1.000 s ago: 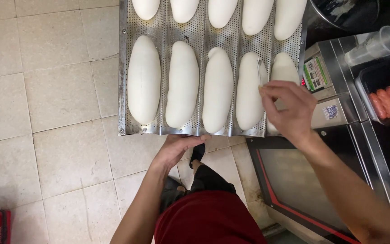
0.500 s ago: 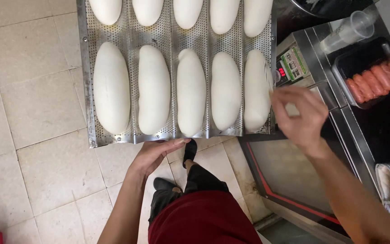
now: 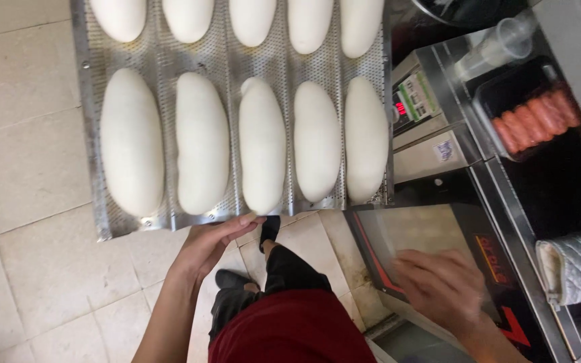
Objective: Score dough loaves on a baking tray using a specialized blade.
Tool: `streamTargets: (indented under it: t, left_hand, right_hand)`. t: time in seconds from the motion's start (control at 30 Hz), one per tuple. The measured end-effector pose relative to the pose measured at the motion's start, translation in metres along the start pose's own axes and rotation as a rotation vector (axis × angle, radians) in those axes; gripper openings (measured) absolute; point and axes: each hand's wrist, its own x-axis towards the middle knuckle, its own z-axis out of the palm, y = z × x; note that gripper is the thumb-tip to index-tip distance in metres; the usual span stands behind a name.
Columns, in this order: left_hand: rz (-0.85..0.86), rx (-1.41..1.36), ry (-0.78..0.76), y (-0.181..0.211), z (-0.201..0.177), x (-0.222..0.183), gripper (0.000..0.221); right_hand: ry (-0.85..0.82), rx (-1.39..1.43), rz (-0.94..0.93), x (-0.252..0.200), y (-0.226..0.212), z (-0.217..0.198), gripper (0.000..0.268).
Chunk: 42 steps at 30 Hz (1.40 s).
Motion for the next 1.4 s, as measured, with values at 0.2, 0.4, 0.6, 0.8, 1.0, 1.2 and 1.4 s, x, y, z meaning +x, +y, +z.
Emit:
streamTargets:
  t: [0.2, 0.4, 0.6, 0.8, 1.0, 1.2, 1.4]
  left_hand:
    - [0.112, -0.092, -0.075, 0.031, 0.032, 0.029, 0.058]
    - [0.237, -0.239, 0.061, 0.125, 0.054, 0.098, 0.057]
    - [0.328, -0.216, -0.055, 0.230, 0.049, 0.212, 0.054]
    - [0.393, -0.174, -0.020, 0.307, 0.036, 0.290, 0.055]
    - [0.463, -0.276, 0.089, 0.304, 0.046, 0.304, 0.051]
    - [0.309, -0.213, 0.135, 0.252, 0.037, 0.294, 0.056]
    - [0.497, -0.407, 0.128, 0.224, 0.022, 0.328, 0.052]
  right_hand:
    - [0.360, 0.126, 0.147, 0.040, 0.008, -0.016, 0.025]
    - [0.555, 0.258, 0.407, 0.077, 0.041, 0.012, 0.020]
    - [0.553, 0.275, 0.517, 0.128, 0.089, 0.055, 0.019]
    - [0.410, 0.406, 0.492, 0.176, 0.126, 0.091, 0.019]
    - [0.326, 0.366, 0.522, 0.188, 0.161, 0.131, 0.018]
    - [0.336, 0.486, 0.490, 0.193, 0.175, 0.147, 0.018]
    - [0.299, 0.405, 0.459, 0.193, 0.160, 0.138, 0.018]
